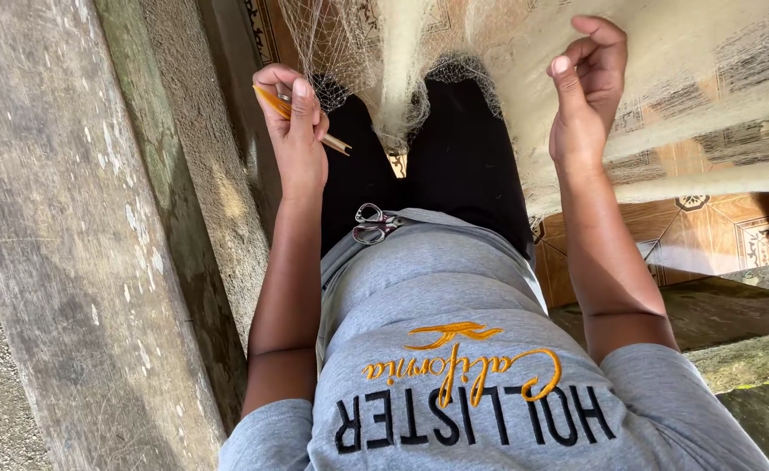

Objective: Repairing a fine-mesh fishing net using a shuttle and scissors

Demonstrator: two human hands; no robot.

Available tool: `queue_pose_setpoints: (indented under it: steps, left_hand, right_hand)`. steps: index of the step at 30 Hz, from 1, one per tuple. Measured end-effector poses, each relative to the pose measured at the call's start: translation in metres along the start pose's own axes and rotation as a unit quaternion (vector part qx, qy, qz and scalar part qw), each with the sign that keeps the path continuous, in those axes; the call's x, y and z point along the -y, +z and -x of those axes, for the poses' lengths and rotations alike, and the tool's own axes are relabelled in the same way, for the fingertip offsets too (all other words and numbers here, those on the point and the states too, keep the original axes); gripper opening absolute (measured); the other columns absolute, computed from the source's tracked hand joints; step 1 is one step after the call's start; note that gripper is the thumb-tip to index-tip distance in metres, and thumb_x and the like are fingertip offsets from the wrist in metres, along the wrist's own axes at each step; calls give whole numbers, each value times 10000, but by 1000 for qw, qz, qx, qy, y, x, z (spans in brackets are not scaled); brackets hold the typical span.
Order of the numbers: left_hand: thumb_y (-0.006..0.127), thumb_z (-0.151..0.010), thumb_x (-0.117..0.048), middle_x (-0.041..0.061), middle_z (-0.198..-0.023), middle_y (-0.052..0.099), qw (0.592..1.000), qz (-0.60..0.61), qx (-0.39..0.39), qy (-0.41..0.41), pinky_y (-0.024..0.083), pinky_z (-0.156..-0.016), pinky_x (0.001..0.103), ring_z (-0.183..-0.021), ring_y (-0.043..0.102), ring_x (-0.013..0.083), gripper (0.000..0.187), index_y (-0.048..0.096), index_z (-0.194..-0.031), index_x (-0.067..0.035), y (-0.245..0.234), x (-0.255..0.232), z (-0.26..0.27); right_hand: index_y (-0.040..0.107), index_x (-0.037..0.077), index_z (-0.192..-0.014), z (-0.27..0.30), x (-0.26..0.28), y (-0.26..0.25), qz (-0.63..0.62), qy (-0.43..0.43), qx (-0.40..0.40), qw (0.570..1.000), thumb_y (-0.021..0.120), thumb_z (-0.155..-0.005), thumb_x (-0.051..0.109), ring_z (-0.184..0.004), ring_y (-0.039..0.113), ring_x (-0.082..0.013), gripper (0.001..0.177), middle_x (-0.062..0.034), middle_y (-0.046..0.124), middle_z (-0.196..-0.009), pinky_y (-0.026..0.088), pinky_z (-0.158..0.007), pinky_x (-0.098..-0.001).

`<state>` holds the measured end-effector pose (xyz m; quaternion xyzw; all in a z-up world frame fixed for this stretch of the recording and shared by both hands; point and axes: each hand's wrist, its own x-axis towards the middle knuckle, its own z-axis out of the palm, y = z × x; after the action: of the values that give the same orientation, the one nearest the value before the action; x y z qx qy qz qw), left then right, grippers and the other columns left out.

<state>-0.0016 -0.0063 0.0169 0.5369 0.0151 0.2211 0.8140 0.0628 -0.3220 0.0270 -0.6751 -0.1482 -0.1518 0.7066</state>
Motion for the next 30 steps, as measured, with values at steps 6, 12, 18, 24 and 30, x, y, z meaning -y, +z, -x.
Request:
queue_pose_setpoints:
  steps: [6, 12, 18, 24, 30]
  left_hand:
    - [634, -1041, -268, 14, -1029, 558, 986, -134, 53, 85, 450, -907, 274, -971, 547, 128, 147, 581, -1015, -134, 7, 7, 0]
    - [601, -1050, -215, -31, -1087, 535, 966, -232, 71, 85, 394, -873, 247, -1011, 479, 121, 91, 666, -1107, -188, 22, 1, 1]
    - [479, -1113, -400, 29, -1170, 546, 976, -168, 42, 133, 456, -968, 277, -1085, 550, 141, 337, 533, -1229, -88, 42, 6, 13]
    - [810, -896, -283, 34, -1183, 464, 955, -224, 190, 28, 336, -501, 192, -726, 415, 56, 475, 551, -1261, -124, 51, -6, 32]
    - [562, -1029, -166, 52, -855, 568, 935, -342, 97, 14, 421, -643, 332, -726, 517, 161, 161, 426, -1050, -84, 43, 5, 4]
  right_hand:
    - [465, 132, -1525, 5, 4, 9, 175, -37, 56, 982, 644, -1094, 384, -1124, 436, -150, 530, -48, 326, -1232, 455, -1009, -330]
    - [521, 149, -836, 18, -14, 9, 102, 1, 167, 981, 685, -1019, 329, -1395, 487, -320, 305, -124, 570, -1289, 375, -1145, -476]
    - [593, 121, -1223, 54, 43, 49, 176, -42, 409, 894, 601, -1050, 348, -1398, 469, -360, 286, -179, 469, -1497, 408, -1149, -527]
    - [305, -22, -1551, 85, 6, 74, 313, -119, 441, 833, 637, -1022, 509, -1533, 271, -480, 819, -325, 272, -1611, 264, -1269, -560]
    - [512, 70, -1450, 64, 10, 74, 175, -95, 325, 924, 553, -1104, 331, -1459, 436, -359, 436, -203, 468, -1519, 344, -1247, -515]
